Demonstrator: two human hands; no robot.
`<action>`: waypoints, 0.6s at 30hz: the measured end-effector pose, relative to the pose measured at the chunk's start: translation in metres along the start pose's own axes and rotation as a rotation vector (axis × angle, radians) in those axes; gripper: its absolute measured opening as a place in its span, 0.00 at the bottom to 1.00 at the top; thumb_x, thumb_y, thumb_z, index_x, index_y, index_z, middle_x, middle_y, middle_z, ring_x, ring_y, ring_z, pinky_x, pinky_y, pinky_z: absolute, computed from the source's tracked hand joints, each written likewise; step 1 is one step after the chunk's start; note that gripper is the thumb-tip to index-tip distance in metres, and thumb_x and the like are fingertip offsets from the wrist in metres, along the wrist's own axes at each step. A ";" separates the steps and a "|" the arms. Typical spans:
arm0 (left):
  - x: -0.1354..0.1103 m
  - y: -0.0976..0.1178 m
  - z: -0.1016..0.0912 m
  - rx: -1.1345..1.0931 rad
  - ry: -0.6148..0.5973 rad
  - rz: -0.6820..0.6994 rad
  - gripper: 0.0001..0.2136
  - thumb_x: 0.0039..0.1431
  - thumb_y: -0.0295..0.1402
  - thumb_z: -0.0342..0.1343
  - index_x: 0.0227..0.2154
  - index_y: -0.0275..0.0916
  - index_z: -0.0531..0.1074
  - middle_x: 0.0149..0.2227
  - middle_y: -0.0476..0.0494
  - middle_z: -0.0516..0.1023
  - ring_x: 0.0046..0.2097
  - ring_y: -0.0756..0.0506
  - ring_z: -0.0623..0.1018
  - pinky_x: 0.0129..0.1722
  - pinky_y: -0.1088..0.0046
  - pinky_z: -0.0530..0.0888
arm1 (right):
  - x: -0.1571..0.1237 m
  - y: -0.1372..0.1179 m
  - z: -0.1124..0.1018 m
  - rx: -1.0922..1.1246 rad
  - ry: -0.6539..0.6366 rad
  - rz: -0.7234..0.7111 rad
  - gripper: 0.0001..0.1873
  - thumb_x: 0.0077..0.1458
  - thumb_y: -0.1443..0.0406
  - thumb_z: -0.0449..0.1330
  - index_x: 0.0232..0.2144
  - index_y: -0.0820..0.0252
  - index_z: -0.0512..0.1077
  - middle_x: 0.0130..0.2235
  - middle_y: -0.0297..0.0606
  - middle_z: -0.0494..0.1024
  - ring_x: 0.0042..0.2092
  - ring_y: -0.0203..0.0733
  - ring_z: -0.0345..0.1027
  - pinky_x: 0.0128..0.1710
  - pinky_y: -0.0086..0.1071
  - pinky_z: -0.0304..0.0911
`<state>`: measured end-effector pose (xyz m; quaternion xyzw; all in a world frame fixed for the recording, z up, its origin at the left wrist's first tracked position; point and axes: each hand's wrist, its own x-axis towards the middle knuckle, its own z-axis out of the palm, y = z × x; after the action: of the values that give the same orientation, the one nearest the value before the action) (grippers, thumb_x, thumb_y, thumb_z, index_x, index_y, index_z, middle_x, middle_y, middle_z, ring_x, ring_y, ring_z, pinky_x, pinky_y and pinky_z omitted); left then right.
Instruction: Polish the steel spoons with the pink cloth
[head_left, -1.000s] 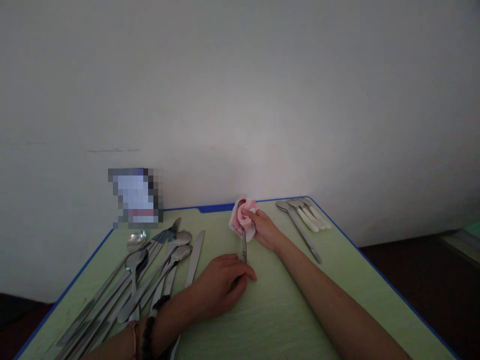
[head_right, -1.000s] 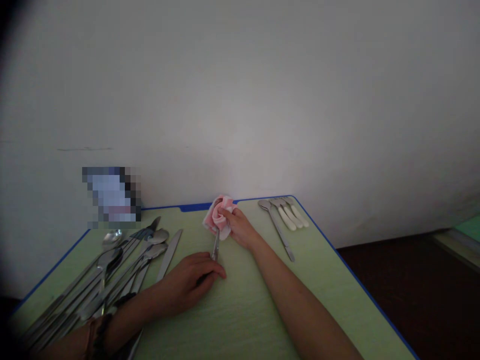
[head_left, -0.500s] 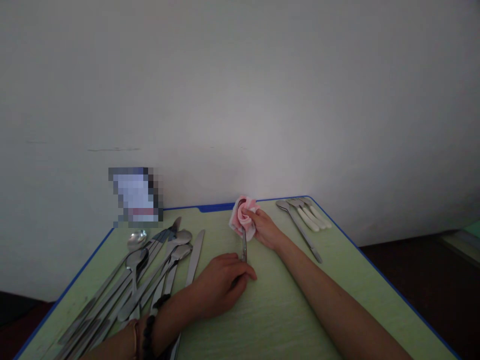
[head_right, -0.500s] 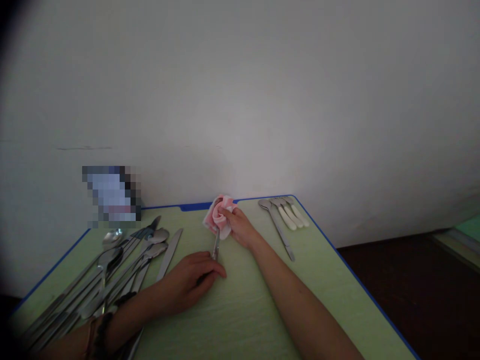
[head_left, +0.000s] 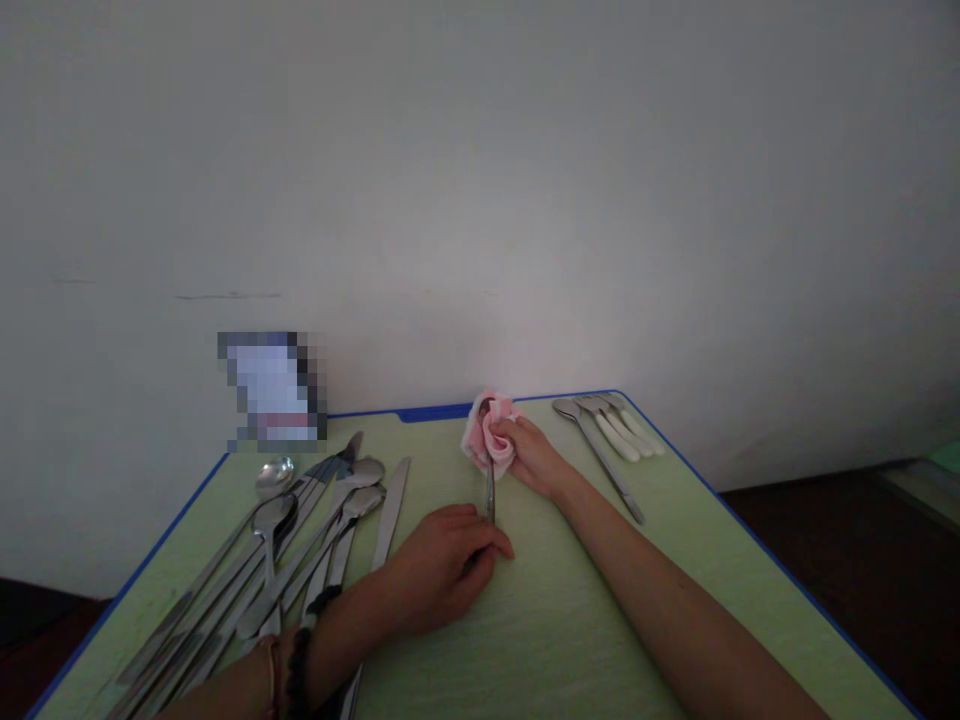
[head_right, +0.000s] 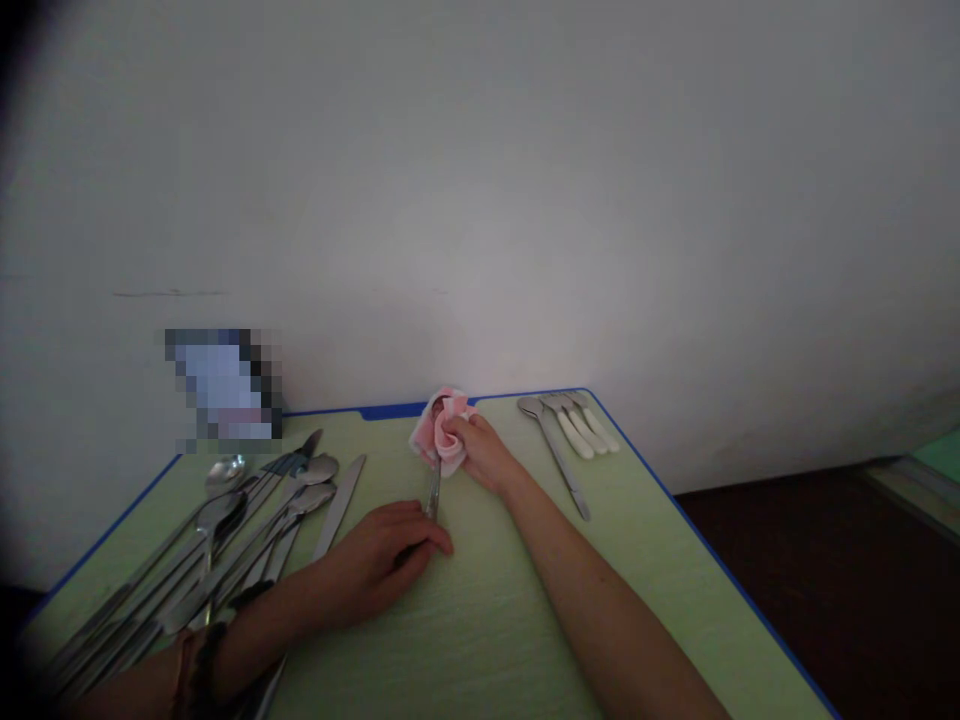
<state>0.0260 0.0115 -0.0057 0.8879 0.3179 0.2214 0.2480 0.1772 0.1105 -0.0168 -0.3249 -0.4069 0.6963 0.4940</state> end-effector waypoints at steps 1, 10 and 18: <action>0.000 0.000 0.000 -0.009 0.002 -0.003 0.10 0.59 0.24 0.46 0.38 0.39 0.72 0.33 0.45 0.74 0.36 0.47 0.73 0.39 0.72 0.68 | 0.001 0.001 -0.001 0.030 0.001 0.005 0.03 0.39 0.68 0.59 0.22 0.61 0.67 0.19 0.29 0.69 0.21 0.31 0.58 0.23 0.27 0.56; 0.000 0.000 -0.006 -0.163 0.078 -0.103 0.11 0.61 0.25 0.43 0.31 0.38 0.72 0.32 0.46 0.72 0.36 0.48 0.72 0.39 0.74 0.68 | 0.010 0.007 -0.004 0.141 0.263 -0.111 0.10 0.37 0.64 0.65 0.24 0.60 0.68 0.22 0.29 0.71 0.24 0.32 0.62 0.26 0.28 0.58; -0.003 0.005 -0.012 -0.125 0.122 0.060 0.11 0.60 0.26 0.44 0.31 0.37 0.72 0.26 0.45 0.70 0.31 0.47 0.71 0.33 0.74 0.67 | 0.009 0.010 -0.005 -0.067 0.293 -0.174 0.18 0.43 0.51 0.62 0.20 0.58 0.63 0.17 0.27 0.65 0.20 0.31 0.55 0.20 0.27 0.52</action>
<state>0.0200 0.0097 0.0060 0.8646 0.2914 0.3018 0.2766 0.1743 0.1179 -0.0281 -0.4027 -0.3799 0.5822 0.5954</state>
